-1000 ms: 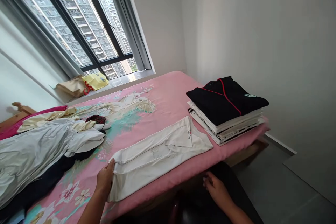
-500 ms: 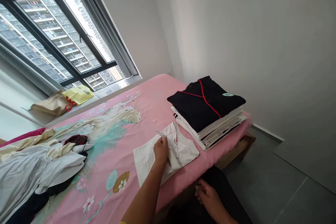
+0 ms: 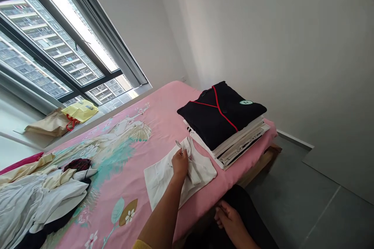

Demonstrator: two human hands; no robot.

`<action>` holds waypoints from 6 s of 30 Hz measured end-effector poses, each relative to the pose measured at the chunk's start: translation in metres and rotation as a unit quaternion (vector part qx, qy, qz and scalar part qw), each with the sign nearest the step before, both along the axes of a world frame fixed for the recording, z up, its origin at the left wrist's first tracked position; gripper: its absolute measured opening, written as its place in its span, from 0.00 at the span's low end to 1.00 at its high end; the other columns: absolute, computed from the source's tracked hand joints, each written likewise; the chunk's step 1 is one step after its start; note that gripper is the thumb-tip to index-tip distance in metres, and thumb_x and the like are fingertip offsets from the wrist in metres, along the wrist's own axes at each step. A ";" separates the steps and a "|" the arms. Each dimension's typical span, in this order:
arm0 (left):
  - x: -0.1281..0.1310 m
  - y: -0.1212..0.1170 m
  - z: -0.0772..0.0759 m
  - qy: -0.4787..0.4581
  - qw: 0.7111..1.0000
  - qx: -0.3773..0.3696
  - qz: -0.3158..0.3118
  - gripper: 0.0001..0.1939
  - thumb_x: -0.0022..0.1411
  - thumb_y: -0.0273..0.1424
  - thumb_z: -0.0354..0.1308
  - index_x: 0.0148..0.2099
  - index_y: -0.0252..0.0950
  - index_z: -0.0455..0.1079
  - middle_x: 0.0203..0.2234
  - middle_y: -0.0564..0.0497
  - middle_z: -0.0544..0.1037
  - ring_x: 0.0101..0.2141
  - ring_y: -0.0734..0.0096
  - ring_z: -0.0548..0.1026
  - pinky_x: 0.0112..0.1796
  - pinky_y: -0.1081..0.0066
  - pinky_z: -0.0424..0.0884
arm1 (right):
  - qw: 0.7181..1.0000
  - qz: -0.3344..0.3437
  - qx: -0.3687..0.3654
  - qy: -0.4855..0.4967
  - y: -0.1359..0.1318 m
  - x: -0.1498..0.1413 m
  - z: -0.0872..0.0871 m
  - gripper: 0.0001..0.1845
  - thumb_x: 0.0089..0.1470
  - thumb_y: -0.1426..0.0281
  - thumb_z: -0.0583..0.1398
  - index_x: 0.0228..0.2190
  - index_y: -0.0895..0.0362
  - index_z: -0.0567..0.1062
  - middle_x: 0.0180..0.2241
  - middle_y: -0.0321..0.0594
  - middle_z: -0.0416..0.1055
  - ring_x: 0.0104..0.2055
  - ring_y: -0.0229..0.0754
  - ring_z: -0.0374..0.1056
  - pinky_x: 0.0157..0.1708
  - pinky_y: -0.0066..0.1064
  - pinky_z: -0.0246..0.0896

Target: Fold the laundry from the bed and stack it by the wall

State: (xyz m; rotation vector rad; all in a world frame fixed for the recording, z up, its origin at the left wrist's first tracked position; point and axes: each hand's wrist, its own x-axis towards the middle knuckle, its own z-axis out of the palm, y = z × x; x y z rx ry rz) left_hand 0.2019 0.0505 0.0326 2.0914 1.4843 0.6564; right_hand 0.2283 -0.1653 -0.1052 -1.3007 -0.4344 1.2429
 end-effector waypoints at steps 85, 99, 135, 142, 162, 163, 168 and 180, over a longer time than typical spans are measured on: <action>-0.225 -0.114 -0.064 0.023 0.987 0.157 -0.023 0.33 0.49 0.24 0.51 0.59 0.42 0.61 0.61 0.46 0.57 0.60 0.55 0.55 0.59 0.51 0.51 | 0.650 0.203 -0.057 -0.730 0.168 -0.003 0.097 0.31 0.61 0.58 0.41 0.61 0.61 0.52 0.64 0.44 0.46 0.66 0.46 0.34 0.63 0.46 0.24; -0.226 0.073 0.014 -0.190 0.960 -0.206 -0.016 0.30 0.47 0.27 0.49 0.56 0.32 0.63 0.46 0.44 0.72 0.40 0.67 0.71 0.37 0.71 0.66 | 0.613 0.154 -0.001 -0.775 0.170 -0.001 0.064 0.28 0.61 0.61 0.43 0.60 0.57 0.56 0.63 0.40 0.48 0.66 0.43 0.39 0.63 0.44 0.27; -0.180 0.012 -0.027 0.229 0.970 0.020 -0.075 0.50 0.51 0.61 0.45 0.66 0.31 0.47 0.64 0.34 0.46 0.63 0.44 0.40 0.56 0.40 0.31 | 0.619 0.136 0.001 -0.773 0.168 -0.003 0.068 0.28 0.60 0.62 0.45 0.59 0.56 0.56 0.63 0.41 0.50 0.65 0.44 0.40 0.63 0.44 0.25; -0.172 -0.009 -0.019 0.229 0.967 0.078 -0.079 0.43 0.56 0.56 0.45 0.65 0.33 0.49 0.65 0.38 0.44 0.64 0.51 0.38 0.57 0.45 0.23 | 0.632 0.139 0.006 -0.763 0.169 -0.002 0.067 0.28 0.61 0.61 0.44 0.60 0.55 0.56 0.63 0.40 0.49 0.65 0.44 0.39 0.63 0.43 0.24; -0.210 -0.045 0.001 -0.371 0.836 -0.396 0.078 0.23 0.50 0.40 0.63 0.47 0.33 0.67 0.41 0.41 0.77 0.40 0.59 0.77 0.36 0.67 0.74 | 0.649 0.137 0.019 -0.748 0.166 -0.001 0.075 0.28 0.61 0.57 0.43 0.58 0.56 0.58 0.62 0.43 0.51 0.65 0.45 0.41 0.62 0.45 0.27; -0.207 -0.043 0.002 -0.383 0.823 -0.412 0.085 0.21 0.50 0.38 0.64 0.44 0.33 0.68 0.39 0.41 0.78 0.38 0.60 0.77 0.36 0.67 0.74 | 0.649 0.134 0.019 -0.748 0.166 -0.002 0.075 0.28 0.61 0.58 0.43 0.58 0.56 0.59 0.62 0.43 0.52 0.64 0.44 0.41 0.62 0.44 0.27; -0.188 -0.039 0.003 -0.409 0.798 -0.430 0.101 0.15 0.51 0.30 0.59 0.43 0.31 0.66 0.34 0.41 0.79 0.37 0.58 0.78 0.40 0.62 0.74 | 0.655 0.118 0.027 -0.746 0.166 -0.002 0.076 0.26 0.61 0.61 0.44 0.57 0.56 0.61 0.61 0.43 0.54 0.64 0.44 0.44 0.62 0.43 0.27; -0.127 0.010 0.153 -0.270 0.882 -0.373 -0.099 0.13 0.53 0.23 0.46 0.38 0.28 0.69 0.24 0.47 0.76 0.30 0.64 0.75 0.39 0.60 0.71 | 0.856 0.044 0.016 -0.515 0.185 -0.059 0.140 0.26 0.63 0.58 0.38 0.52 0.51 0.66 0.49 0.46 0.68 0.51 0.50 0.62 0.48 0.49 0.55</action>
